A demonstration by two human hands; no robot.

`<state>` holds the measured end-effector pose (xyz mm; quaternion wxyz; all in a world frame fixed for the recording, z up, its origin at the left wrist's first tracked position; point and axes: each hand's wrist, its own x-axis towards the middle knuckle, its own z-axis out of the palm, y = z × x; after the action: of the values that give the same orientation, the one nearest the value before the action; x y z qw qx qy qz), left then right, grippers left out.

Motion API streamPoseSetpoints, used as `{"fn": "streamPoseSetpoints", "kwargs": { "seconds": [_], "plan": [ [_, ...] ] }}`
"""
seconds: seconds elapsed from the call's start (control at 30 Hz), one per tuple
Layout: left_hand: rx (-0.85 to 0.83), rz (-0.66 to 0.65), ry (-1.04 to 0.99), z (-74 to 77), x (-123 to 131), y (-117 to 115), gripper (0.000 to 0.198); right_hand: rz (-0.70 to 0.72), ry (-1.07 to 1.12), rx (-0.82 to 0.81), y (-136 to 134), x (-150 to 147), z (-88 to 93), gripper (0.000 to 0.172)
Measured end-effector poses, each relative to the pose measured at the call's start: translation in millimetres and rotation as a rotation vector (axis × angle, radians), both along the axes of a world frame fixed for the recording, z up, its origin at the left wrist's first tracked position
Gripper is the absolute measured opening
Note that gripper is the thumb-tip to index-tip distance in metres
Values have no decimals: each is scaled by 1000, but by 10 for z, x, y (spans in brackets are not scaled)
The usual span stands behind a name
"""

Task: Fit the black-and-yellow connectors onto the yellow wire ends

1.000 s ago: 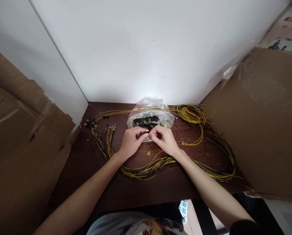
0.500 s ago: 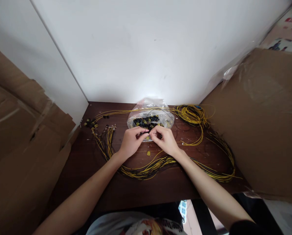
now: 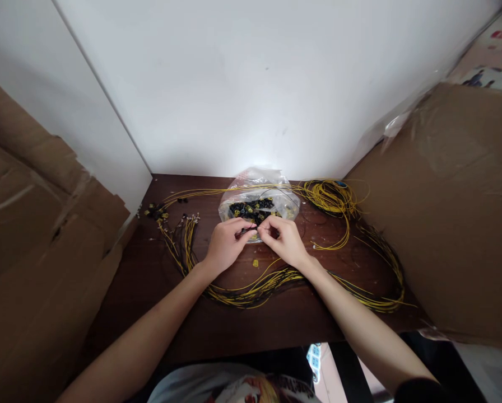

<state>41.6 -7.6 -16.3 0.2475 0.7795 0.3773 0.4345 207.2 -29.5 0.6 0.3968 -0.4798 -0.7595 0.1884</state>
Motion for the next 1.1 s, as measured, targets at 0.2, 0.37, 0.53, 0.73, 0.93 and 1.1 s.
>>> {"fn": "streamPoseSetpoints", "kwargs": {
  "seconds": [0.2,0.37,0.53,0.73,0.93,1.1],
  "plan": [
    [-4,5,-5,-5,2,9,8,19,7,9,-1,-5,-14,14],
    [-19,-2,-18,-4,0,10,9,14,-3,6,0,-9,-23,14],
    [-18,-2,-11,3,2,8,9,15,-4,11,-1,-2,-24,14],
    [-18,-2,-13,5,2,5,9,17,-5,12,-3,-6,-20,14],
    [-21,0,-8,-5,-1,8,9,8,-8,6,0,-8,-20,14],
    [-26,2,-6,-14,-1,11,9,15,-3,10,-1,-4,-18,14]
  ]
}}
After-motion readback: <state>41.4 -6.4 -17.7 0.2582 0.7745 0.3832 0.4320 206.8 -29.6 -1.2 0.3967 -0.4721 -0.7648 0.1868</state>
